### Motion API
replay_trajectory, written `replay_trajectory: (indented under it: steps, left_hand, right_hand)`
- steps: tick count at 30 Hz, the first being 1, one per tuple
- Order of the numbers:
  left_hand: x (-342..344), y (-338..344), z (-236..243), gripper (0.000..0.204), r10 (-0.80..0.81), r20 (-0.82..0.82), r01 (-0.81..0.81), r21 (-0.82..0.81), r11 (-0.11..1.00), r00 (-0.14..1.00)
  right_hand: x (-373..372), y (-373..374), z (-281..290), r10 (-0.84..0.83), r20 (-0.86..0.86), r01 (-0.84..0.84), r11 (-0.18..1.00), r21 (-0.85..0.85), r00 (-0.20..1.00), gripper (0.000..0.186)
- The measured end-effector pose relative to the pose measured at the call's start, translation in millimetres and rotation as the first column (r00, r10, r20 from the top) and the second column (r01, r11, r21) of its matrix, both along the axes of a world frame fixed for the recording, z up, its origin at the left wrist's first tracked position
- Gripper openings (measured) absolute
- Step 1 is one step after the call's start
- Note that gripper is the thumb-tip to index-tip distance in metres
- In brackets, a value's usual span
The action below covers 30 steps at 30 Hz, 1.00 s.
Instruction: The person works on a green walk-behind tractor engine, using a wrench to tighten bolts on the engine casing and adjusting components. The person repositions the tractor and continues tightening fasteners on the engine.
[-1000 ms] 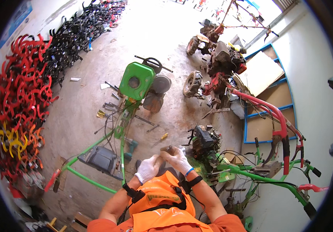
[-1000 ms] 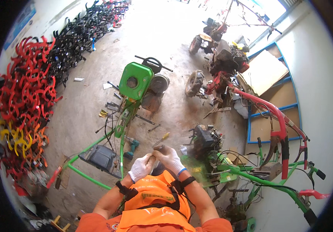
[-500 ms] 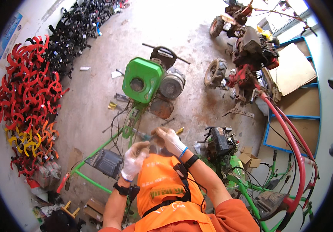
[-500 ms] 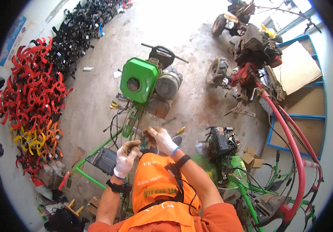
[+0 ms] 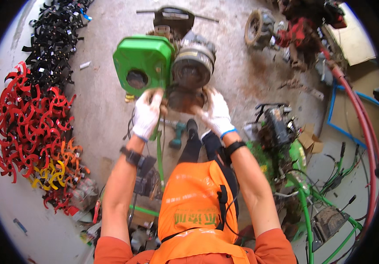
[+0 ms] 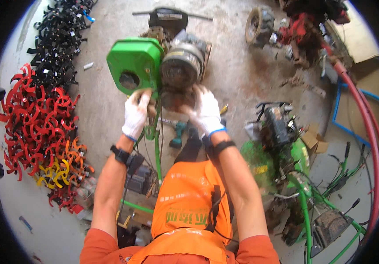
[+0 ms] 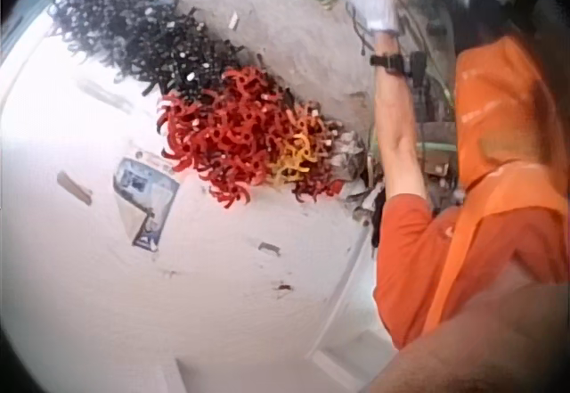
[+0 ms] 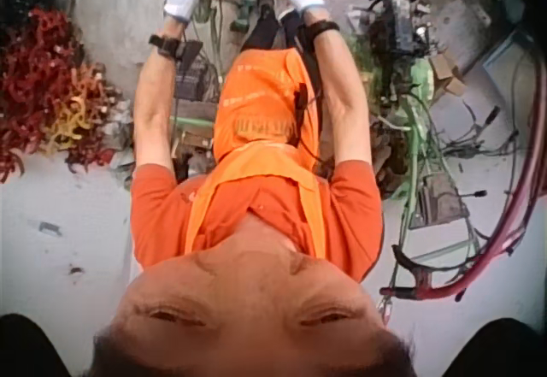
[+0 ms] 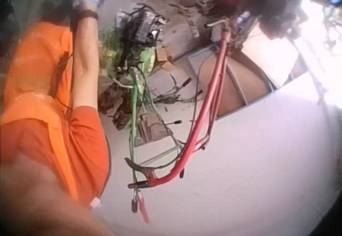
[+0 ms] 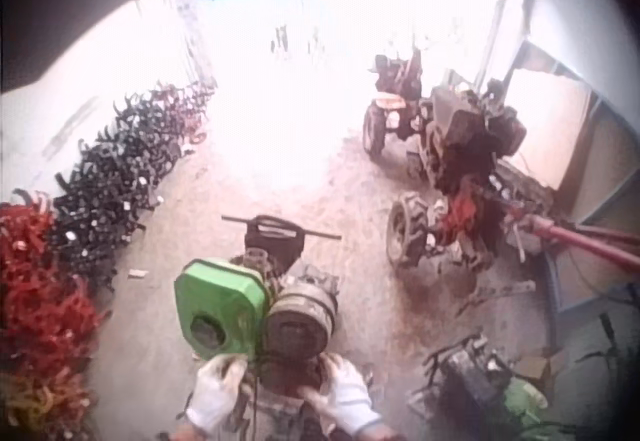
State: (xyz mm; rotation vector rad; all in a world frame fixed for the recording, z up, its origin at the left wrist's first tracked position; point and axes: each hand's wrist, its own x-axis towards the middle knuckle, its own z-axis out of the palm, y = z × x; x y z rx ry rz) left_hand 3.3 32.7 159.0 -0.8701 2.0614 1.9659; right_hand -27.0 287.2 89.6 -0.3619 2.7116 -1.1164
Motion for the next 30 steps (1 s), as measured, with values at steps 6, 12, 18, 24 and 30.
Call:
replay_trajectory:
  steps: [6, 12, 18, 24, 30]
  left_hand:
    - [-35, 7, -39, 0.033, -0.248, 0.021, 0.24, -0.345, 0.908, 0.969]
    - [-44, 14, -33, 0.03, -0.417, -0.012, 0.343, -0.548, 0.763, 0.909]
    - [-36, 27, -25, 0.029, -0.567, -0.065, 0.342, -0.739, 0.581, 0.821]
    - [-40, 47, -16, 0.022, -0.681, 0.107, 0.48, -0.787, 0.388, 0.725]
    - [-47, 52, -11, 0.023, -0.699, 0.16, 0.55, -0.744, 0.379, 0.697]
  right_hand:
    - [-7, -7, -42, 0.044, 0.057, -0.042, 0.999, -0.023, 0.997, 0.077]
    - [-4, -4, -47, -0.003, -0.025, 0.001, 0.997, -0.081, 1.0, 0.074]
    - [-7, -6, -51, -0.021, -0.057, 0.016, 0.995, -0.097, 0.998, 0.076]
    - [-10, -4, -58, -0.004, -0.052, -0.002, 0.993, -0.119, 0.999, 0.075]
    - [-32, -10, -55, 0.105, -0.129, -0.112, 0.992, -0.05, 0.986, 0.084]
